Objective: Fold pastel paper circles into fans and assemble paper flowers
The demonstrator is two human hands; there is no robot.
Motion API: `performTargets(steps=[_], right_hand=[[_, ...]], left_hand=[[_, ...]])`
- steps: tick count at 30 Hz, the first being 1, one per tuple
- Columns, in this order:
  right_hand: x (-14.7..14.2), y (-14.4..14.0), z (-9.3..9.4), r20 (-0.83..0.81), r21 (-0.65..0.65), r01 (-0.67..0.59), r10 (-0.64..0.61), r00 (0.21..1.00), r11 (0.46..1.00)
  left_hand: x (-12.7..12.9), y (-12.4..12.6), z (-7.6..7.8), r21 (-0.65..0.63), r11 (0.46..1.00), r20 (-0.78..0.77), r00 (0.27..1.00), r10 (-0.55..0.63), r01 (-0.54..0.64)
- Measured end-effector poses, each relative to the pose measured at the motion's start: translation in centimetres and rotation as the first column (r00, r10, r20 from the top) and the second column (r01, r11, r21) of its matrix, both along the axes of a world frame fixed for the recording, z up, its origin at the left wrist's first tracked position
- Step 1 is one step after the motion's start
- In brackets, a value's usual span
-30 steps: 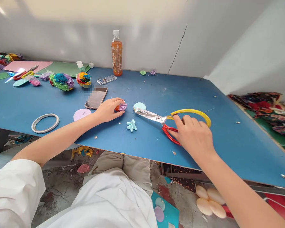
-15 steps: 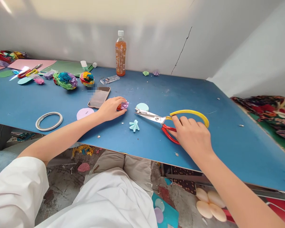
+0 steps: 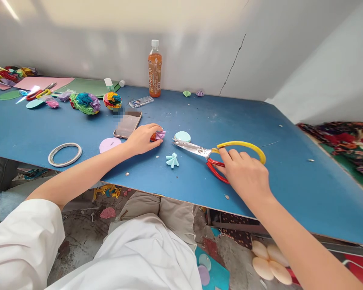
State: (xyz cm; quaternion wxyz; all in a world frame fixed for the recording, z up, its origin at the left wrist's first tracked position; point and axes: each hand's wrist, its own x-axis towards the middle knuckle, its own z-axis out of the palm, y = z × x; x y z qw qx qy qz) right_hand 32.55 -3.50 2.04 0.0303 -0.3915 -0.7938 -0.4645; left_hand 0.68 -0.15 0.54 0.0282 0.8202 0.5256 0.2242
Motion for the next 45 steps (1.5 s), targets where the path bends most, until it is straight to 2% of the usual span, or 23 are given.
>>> performTargets(steps=[6, 8, 15, 21, 26, 32, 45], right_hand=[[-0.12, 0.32, -0.16, -0.026, 0.146, -0.129, 0.134, 0.991, 0.981], [-0.25, 0.3, -0.14, -0.033, 0.165, -0.138, 0.145, 0.989, 0.977], [-0.59, -0.14, 0.14, -0.042, 0.152, -0.119, 0.126, 0.991, 0.981], [-0.13, 0.39, 0.11, -0.04, 0.19, -0.138, 0.149, 0.988, 0.972], [-0.11, 0.43, -0.22, -0.021, 0.146, -0.097, 0.102, 0.995, 0.984], [-0.37, 0.37, 0.04, -0.007, 0.186, -0.133, 0.137, 0.991, 0.974], [-0.52, 0.19, 0.0, -0.007, 0.142, -0.096, 0.098, 0.995, 0.985]], left_hand=[[-0.02, 0.09, -0.1, 0.006, 1.0, 0.001, 1.0, 0.005, -0.005], [-0.03, 0.14, -0.17, 0.007, 1.0, 0.003, 1.0, 0.004, -0.004], [0.02, 0.19, -0.23, 0.029, 1.0, -0.009, 1.0, 0.0, 0.0], [0.06, 0.15, -0.12, 0.033, 0.999, -0.021, 1.0, 0.003, -0.003], [0.01, 0.14, 0.0, 0.018, 1.0, -0.028, 1.0, 0.013, -0.013], [-0.04, 0.22, 0.06, 0.01, 1.0, -0.024, 1.0, 0.015, -0.015], [0.01, 0.18, 0.13, 0.008, 1.0, -0.033, 0.999, 0.014, -0.014]])
